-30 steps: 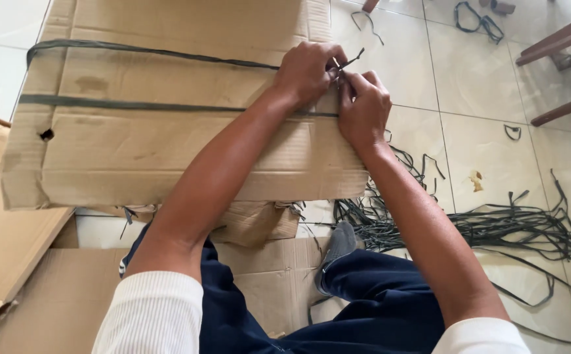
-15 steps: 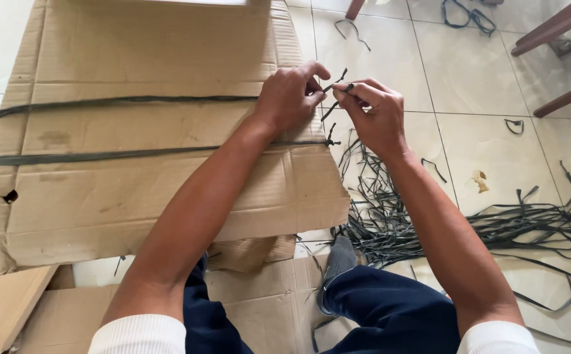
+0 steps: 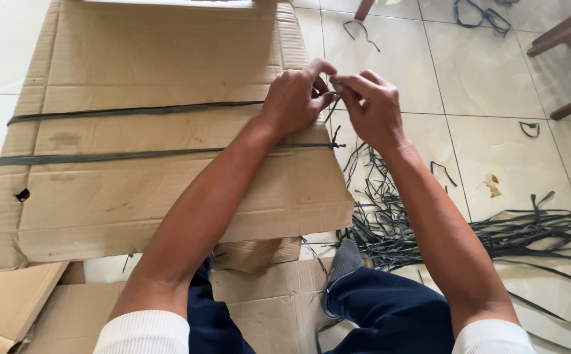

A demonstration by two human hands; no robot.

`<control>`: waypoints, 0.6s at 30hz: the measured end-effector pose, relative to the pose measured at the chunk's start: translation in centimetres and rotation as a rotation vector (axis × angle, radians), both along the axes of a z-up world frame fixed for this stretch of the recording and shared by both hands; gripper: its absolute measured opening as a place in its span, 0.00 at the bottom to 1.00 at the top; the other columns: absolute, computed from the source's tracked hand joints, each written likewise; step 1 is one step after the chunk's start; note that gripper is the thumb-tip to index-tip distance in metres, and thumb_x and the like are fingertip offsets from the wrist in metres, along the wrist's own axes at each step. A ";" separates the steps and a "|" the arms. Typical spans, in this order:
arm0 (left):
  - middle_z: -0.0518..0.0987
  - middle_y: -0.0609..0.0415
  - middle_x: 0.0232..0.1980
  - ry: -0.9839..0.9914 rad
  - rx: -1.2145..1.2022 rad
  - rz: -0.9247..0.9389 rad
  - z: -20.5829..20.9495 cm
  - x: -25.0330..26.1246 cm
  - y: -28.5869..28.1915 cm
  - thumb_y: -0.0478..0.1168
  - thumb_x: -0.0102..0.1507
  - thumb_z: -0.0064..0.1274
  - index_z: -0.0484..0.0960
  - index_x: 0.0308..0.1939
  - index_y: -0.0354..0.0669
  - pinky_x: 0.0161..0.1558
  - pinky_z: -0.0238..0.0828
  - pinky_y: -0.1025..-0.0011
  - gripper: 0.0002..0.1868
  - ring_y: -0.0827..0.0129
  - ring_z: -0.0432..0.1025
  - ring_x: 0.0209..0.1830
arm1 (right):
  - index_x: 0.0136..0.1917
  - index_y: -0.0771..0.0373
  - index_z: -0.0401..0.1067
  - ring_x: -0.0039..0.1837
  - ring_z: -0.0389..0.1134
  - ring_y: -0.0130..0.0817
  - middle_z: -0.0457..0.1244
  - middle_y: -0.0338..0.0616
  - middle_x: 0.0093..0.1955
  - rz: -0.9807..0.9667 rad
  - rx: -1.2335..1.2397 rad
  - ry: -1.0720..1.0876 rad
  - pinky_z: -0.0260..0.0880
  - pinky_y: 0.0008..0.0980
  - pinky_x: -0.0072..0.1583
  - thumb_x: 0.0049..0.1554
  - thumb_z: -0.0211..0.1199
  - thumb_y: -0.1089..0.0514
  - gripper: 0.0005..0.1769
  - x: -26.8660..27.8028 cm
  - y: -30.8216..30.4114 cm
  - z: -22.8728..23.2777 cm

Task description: Wrapping a wooden chair with cardboard and securing it with black plastic straps.

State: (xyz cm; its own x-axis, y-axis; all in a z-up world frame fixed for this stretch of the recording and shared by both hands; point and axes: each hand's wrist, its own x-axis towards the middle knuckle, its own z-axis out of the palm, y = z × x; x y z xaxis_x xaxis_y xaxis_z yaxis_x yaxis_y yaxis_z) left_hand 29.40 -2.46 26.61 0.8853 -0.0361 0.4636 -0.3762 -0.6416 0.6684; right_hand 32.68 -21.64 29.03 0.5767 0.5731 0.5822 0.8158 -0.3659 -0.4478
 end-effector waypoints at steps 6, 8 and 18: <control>0.85 0.54 0.36 -0.011 0.138 0.016 -0.3 0.2 0.8 0.48 0.62 0.61 0.86 0.37 0.48 0.41 0.76 0.58 0.10 0.58 0.81 0.37 | 0.55 0.63 0.81 0.42 0.70 0.25 0.68 0.42 0.43 -0.096 0.067 0.195 0.70 0.28 0.43 0.66 0.67 0.61 0.06 1.1 -0.5 -1.2; 0.85 0.53 0.34 0.006 0.161 -0.002 -0.2 0.4 1.1 0.48 0.62 0.61 0.87 0.36 0.48 0.42 0.75 0.58 0.09 0.58 0.80 0.36 | 0.54 0.62 0.81 0.41 0.69 0.24 0.68 0.41 0.42 -0.104 0.071 0.239 0.70 0.27 0.43 0.66 0.67 0.60 0.06 1.4 -0.5 -1.4; 0.85 0.51 0.36 -0.041 0.129 -0.008 -0.5 0.3 1.3 0.46 0.63 0.59 0.89 0.39 0.49 0.41 0.74 0.57 0.08 0.56 0.80 0.36 | 0.58 0.64 0.79 0.43 0.72 0.25 0.70 0.43 0.49 0.085 0.043 0.152 0.74 0.24 0.43 0.67 0.65 0.63 0.07 -0.7 0.2 0.3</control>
State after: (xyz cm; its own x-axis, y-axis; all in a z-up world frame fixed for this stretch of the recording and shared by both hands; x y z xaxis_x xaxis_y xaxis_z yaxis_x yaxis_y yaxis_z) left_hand 29.72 -1.12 26.07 0.8651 -0.1045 0.4906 -0.4068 -0.7185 0.5642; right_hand 31.95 -21.45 29.32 0.6101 0.6001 0.5173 0.7649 -0.2759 -0.5821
